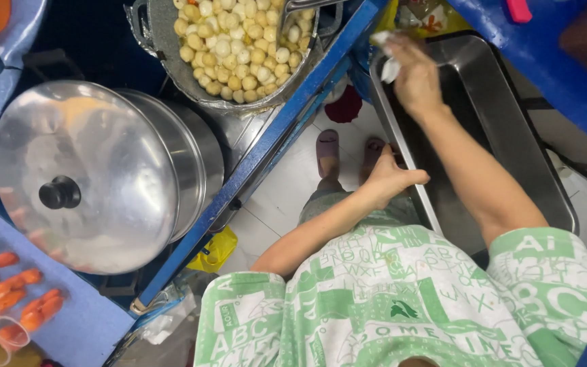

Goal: Wiping a metal tray and then scooping small fried food items into a plastic cup at a street food stall.

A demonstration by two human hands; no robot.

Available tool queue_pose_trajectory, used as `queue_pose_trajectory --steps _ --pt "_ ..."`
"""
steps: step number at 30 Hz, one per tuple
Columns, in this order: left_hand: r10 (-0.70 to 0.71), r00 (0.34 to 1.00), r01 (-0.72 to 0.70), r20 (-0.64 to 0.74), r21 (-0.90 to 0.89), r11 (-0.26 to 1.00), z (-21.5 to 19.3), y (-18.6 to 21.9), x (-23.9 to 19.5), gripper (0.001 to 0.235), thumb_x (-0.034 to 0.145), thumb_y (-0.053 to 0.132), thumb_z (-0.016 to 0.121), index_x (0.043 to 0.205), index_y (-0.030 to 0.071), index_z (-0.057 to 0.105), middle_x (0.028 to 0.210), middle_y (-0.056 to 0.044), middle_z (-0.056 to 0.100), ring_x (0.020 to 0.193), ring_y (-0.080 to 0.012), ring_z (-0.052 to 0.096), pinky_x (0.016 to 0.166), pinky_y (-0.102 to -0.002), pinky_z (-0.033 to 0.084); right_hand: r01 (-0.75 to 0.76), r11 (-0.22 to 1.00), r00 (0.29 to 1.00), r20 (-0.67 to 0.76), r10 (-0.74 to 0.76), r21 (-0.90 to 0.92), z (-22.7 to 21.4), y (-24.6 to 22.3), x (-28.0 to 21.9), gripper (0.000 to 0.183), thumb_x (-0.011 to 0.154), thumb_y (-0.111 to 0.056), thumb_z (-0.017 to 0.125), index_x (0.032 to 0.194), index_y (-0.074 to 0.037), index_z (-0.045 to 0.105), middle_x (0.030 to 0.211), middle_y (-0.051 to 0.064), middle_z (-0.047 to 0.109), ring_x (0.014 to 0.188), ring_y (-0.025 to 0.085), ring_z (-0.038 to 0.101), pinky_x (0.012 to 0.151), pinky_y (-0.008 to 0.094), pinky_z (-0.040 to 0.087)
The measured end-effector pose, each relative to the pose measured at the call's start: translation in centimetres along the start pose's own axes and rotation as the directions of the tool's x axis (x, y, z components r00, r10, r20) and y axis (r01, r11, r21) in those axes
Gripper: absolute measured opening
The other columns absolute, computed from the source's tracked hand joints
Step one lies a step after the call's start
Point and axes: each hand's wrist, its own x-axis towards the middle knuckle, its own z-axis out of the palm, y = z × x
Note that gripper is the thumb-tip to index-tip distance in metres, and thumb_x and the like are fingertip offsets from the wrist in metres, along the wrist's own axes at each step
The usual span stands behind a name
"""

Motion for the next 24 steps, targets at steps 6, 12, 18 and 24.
queue_pose_trajectory --steps 6,12,18,24 --pt "-0.045 0.999 0.045 0.000 0.052 0.998 -0.8 1.9 -1.9 0.101 0.057 0.028 0.071 0.147 0.004 0.032 0.118 -0.010 0.056 0.095 -0.0216 0.058 0.067 -0.036 0.052 -0.241 0.773 0.890 0.184 0.417 -0.587 -5.3 8.0 -5.2 0.089 0.079 0.015 0.068 0.160 0.014 0.032 0.160 0.035 0.035 0.148 0.047 0.028 0.113 0.063 0.024" --pt "0.162 0.985 -0.166 -0.059 -0.063 0.984 -0.7 -1.4 0.4 0.091 0.059 0.010 0.081 0.137 -0.014 0.040 0.111 -0.027 0.059 0.106 -0.0388 0.064 0.057 -0.050 0.058 -0.518 0.744 0.564 0.486 0.668 -0.421 -6.2 5.6 -15.9 0.055 0.108 -0.031 0.041 0.144 0.005 0.061 0.156 0.029 0.049 0.135 0.055 0.049 0.111 0.066 0.034" --pt "0.188 0.982 -0.186 0.021 -0.053 0.981 0.2 -2.3 2.3 0.084 0.061 0.009 0.084 0.132 -0.010 0.044 0.111 -0.029 0.063 0.102 -0.0415 0.066 0.060 -0.048 0.062 -0.618 0.645 0.523 0.378 0.764 -0.449 -5.5 5.8 -10.2 0.064 0.112 -0.042 0.035 0.162 -0.002 0.037 0.163 0.026 0.030 0.146 0.056 0.030 0.119 0.063 0.020" --pt "0.166 0.986 -0.166 0.015 -0.032 0.986 -0.4 -1.1 2.2 0.082 0.058 0.010 0.086 0.127 -0.010 0.045 0.102 -0.027 0.064 0.092 -0.0410 0.070 0.061 -0.048 0.064 -0.438 0.861 0.865 0.383 0.325 0.260 -4.0 -1.2 -5.4 0.048 0.097 0.006 0.036 0.139 0.015 0.058 0.132 0.043 0.057 0.129 0.058 0.049 0.108 0.064 0.037"
